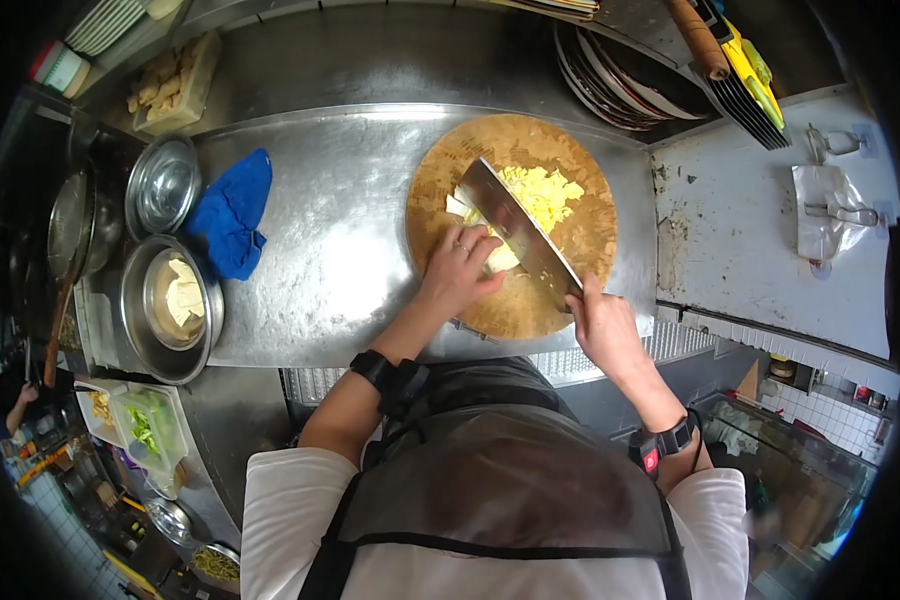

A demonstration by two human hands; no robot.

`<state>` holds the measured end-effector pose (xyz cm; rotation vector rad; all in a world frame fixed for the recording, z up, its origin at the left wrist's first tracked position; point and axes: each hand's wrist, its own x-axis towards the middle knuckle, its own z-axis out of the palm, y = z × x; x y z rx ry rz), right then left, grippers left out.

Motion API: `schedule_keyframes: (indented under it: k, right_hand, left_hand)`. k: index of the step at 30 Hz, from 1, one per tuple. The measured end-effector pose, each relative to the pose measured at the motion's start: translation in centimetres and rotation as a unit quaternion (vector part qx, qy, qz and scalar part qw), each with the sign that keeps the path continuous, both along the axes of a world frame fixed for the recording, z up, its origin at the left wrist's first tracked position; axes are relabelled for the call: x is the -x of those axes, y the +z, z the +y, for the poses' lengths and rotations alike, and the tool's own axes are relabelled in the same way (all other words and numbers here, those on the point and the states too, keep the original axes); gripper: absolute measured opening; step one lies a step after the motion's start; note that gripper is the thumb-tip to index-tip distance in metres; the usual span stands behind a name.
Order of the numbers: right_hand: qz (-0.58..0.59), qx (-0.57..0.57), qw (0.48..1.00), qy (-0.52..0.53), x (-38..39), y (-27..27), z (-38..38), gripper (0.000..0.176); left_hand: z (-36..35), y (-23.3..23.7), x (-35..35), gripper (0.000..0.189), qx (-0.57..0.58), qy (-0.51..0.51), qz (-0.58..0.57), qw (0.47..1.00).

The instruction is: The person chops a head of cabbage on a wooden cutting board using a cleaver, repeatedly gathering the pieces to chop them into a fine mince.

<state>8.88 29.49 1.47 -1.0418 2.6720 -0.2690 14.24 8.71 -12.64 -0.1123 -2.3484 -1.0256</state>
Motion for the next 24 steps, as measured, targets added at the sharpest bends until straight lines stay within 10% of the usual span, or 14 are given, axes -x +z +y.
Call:
schedule_keyframes:
  k: [24]
  right_hand:
    - [0.000, 0.025, 1.000, 0.013, 1.8, -5.0, -0.7, 0.024]
  left_hand:
    - [0.5, -0.3, -0.9, 0.048, 0.084, 0.017, 0.002, 0.996]
